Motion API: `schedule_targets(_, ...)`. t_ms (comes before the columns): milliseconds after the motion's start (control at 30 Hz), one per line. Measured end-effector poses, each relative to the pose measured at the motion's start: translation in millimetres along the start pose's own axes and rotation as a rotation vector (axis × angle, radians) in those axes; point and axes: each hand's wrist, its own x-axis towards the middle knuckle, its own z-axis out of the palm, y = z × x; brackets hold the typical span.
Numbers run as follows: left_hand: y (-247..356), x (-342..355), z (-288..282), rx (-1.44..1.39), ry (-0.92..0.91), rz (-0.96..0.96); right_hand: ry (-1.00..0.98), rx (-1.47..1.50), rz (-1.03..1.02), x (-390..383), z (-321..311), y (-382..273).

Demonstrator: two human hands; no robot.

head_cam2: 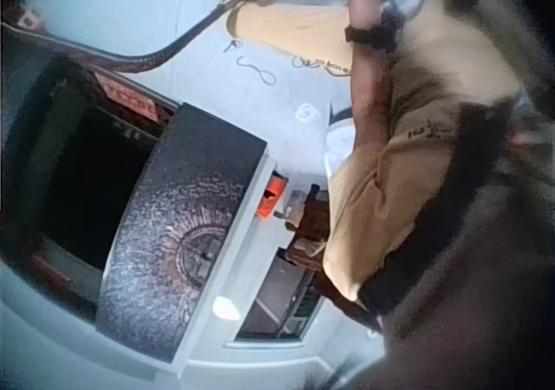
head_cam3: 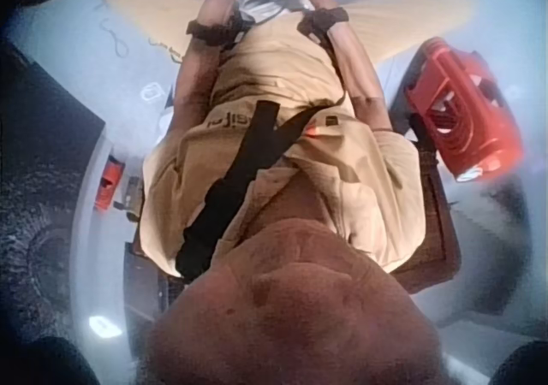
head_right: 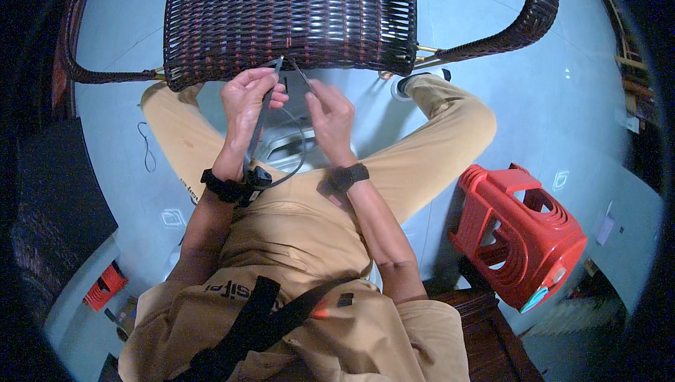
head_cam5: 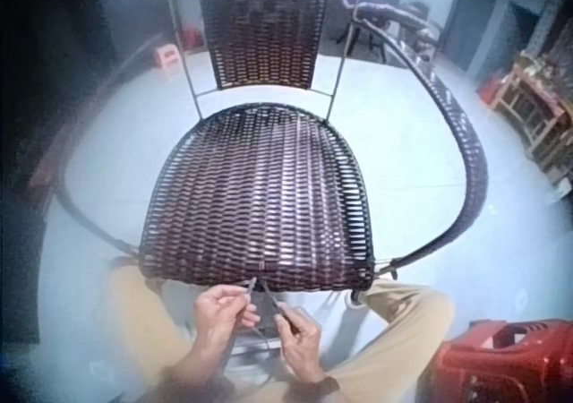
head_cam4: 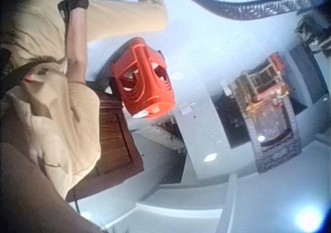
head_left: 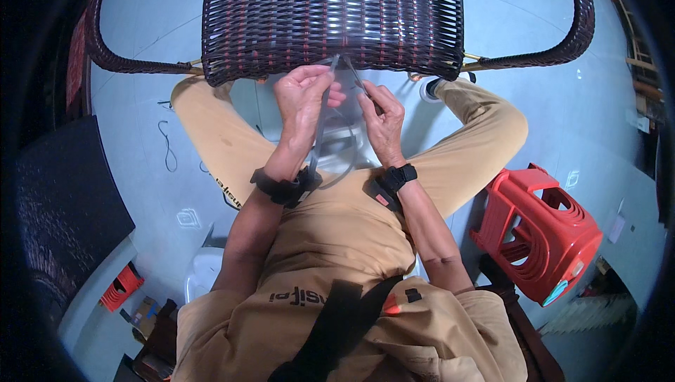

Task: The person weaves a synthetic rattan strip into the seat of a gold-framed chair. They thread the strip through the existing weave, pull it tight, and trim the excess with scissors. The chair is flipped to continue weaving on the underside.

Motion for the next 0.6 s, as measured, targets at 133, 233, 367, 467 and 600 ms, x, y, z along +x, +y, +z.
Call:
schedule_targets(133,-5,2,-3,0.006,0.007,0.01,0.007,0.002,-0.007,-1,3,5)
schedule_targets(233,-7,3,-3,0.005,0.002,0.017,0.03,-0.025,-0.044,-1,5,4)
schedule_targets(367,-8,3,-3,0.014,-0.001,0.023,0.043,-0.065,-0.07,1,3,0)
schedule_targets(467,-10,4,-2,0.029,0.003,0.032,0.034,-0.031,-0.038,2,-2,-10)
schedule_targets(600,-2,-1,5,0.039,0.029,0.013,0.042,-0.037,-0.099,4,-4,-3)
